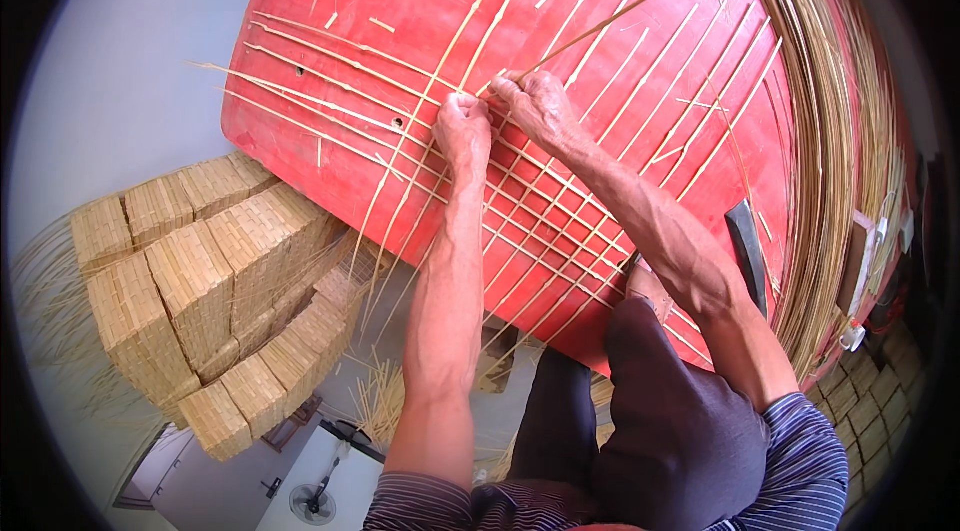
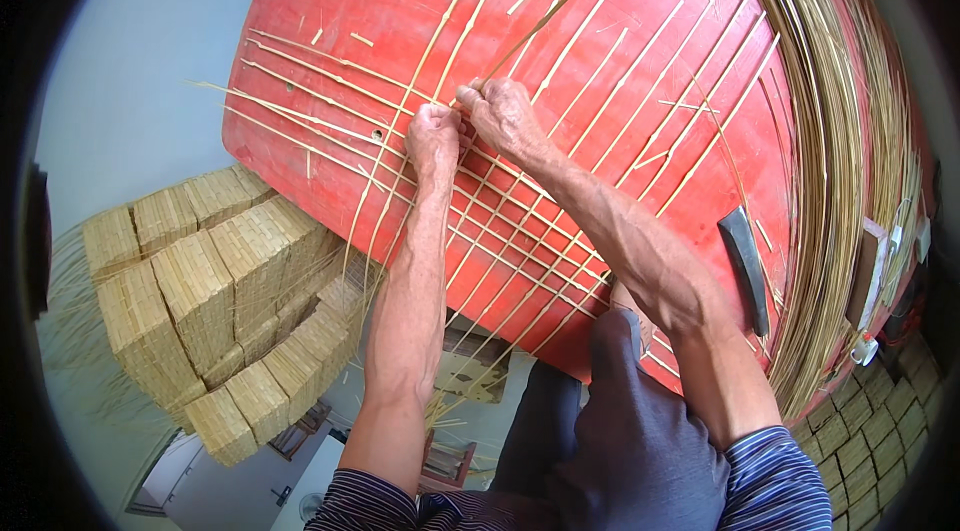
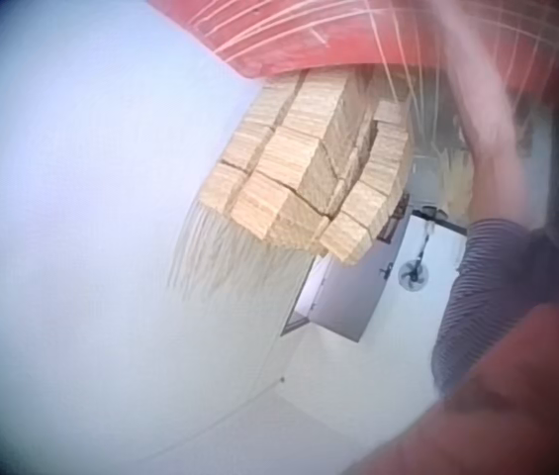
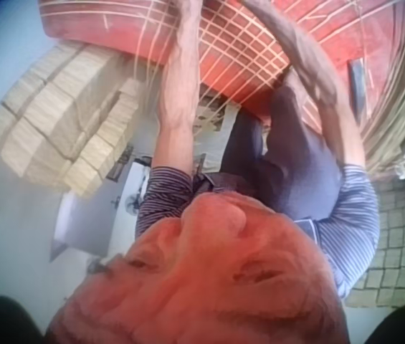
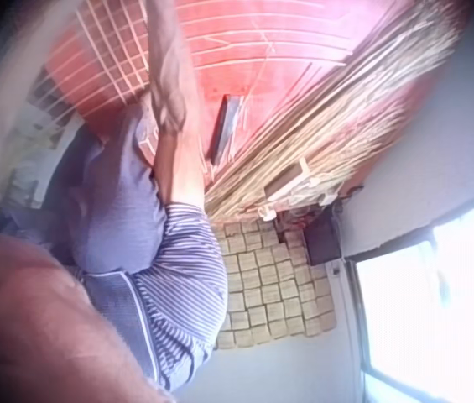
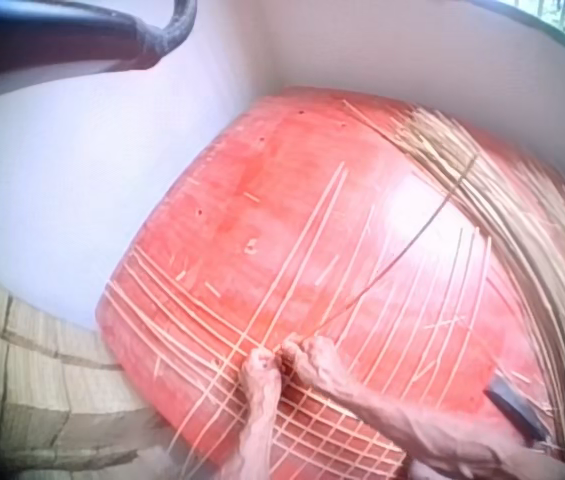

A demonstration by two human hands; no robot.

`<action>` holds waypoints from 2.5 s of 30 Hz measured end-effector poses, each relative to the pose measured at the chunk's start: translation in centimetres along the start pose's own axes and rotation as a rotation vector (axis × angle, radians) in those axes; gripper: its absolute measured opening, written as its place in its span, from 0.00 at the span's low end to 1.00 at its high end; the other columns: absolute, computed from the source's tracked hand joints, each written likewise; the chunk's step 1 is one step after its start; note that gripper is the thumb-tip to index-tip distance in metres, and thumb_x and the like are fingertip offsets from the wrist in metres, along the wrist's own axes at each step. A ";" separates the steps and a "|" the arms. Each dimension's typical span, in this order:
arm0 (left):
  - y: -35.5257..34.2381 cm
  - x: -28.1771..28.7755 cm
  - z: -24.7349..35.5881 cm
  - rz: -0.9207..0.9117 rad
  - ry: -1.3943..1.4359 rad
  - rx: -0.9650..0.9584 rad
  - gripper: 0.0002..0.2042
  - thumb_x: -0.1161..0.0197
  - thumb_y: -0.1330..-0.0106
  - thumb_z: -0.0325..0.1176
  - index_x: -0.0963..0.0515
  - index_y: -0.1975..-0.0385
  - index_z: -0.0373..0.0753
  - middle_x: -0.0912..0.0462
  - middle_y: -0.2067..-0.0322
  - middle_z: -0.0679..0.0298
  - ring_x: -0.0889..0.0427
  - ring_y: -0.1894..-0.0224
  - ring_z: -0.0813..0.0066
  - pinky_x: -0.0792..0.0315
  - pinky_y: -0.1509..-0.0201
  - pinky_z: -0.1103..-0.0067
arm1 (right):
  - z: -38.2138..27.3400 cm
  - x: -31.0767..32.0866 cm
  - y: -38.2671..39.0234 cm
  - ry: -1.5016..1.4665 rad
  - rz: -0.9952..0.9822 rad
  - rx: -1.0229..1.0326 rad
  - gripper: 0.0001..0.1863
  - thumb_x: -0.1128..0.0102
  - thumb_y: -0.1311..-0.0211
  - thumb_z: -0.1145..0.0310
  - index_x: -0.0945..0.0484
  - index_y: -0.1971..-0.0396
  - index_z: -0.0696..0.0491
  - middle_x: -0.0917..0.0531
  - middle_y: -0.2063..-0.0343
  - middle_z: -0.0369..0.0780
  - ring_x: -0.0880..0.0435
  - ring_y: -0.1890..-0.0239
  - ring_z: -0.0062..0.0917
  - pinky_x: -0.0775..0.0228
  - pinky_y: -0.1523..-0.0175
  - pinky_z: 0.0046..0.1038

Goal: The person weaves thin bamboo strips into a grid pattern on a red curved work surface. They interlace the strips by hand, occasionally using a small wooden block to press the weave tight and a knife to trim excess material.

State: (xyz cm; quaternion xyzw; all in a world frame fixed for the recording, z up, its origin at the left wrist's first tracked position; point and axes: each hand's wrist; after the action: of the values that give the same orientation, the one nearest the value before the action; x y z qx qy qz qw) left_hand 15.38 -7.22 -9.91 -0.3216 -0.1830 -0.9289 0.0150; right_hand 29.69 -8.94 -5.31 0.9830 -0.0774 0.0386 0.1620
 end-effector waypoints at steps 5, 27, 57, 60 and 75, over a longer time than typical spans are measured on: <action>-0.2 0.0 -0.9 0.057 -0.056 -0.053 0.07 0.35 0.40 0.32 0.21 0.72 0.35 0.16 0.79 0.54 0.14 0.74 0.59 0.24 0.66 0.65 | -2.0 -0.1 1.2 0.038 -0.021 0.045 0.16 0.48 0.33 0.68 0.21 0.74 0.65 0.23 0.85 0.46 0.19 0.77 0.25 0.28 0.69 0.34; 0.8 0.3 1.2 0.069 -0.072 -0.080 0.06 0.35 0.41 0.30 0.23 0.73 0.35 0.17 0.78 0.51 0.15 0.72 0.53 0.25 0.65 0.61 | -0.4 -1.3 1.9 0.051 0.040 0.177 0.12 0.48 0.35 0.72 0.18 0.70 0.63 0.19 0.78 0.55 0.14 0.74 0.44 0.26 0.68 0.40; 0.4 0.1 0.4 0.021 -0.052 -0.075 0.06 0.35 0.40 0.32 0.22 0.72 0.36 0.16 0.74 0.50 0.15 0.69 0.51 0.25 0.64 0.61 | 1.4 -1.0 1.4 -0.011 -0.054 0.202 0.11 0.46 0.33 0.72 0.18 0.68 0.62 0.17 0.75 0.50 0.14 0.70 0.36 0.26 0.64 0.36; 0.1 -0.1 -0.2 0.049 -0.107 -0.143 0.05 0.34 0.39 0.29 0.22 0.69 0.34 0.16 0.77 0.59 0.18 0.75 0.73 0.24 0.71 0.73 | 1.1 -1.2 1.8 0.013 -0.049 0.201 0.09 0.45 0.34 0.74 0.18 0.67 0.62 0.16 0.71 0.52 0.15 0.67 0.41 0.25 0.62 0.37; 0.8 0.6 0.3 0.069 -0.039 -0.139 0.11 0.34 0.41 0.29 0.25 0.62 0.33 0.16 0.75 0.52 0.15 0.72 0.53 0.25 0.65 0.60 | 1.2 -0.9 -1.3 -0.033 -0.064 -0.007 0.16 0.47 0.32 0.63 0.18 0.62 0.61 0.14 0.75 0.47 0.12 0.68 0.33 0.22 0.61 0.35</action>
State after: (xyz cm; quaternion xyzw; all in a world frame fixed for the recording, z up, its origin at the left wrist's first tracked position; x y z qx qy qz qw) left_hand 15.24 -7.82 -9.07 -0.3460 -0.1071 -0.9319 0.0209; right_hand 29.07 -7.95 -6.98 0.9849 -0.0484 0.0170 0.1652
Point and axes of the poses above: each hand's wrist, its own y-axis away from the middle knuckle, its own x-axis out of the back of the hand, z = x × y
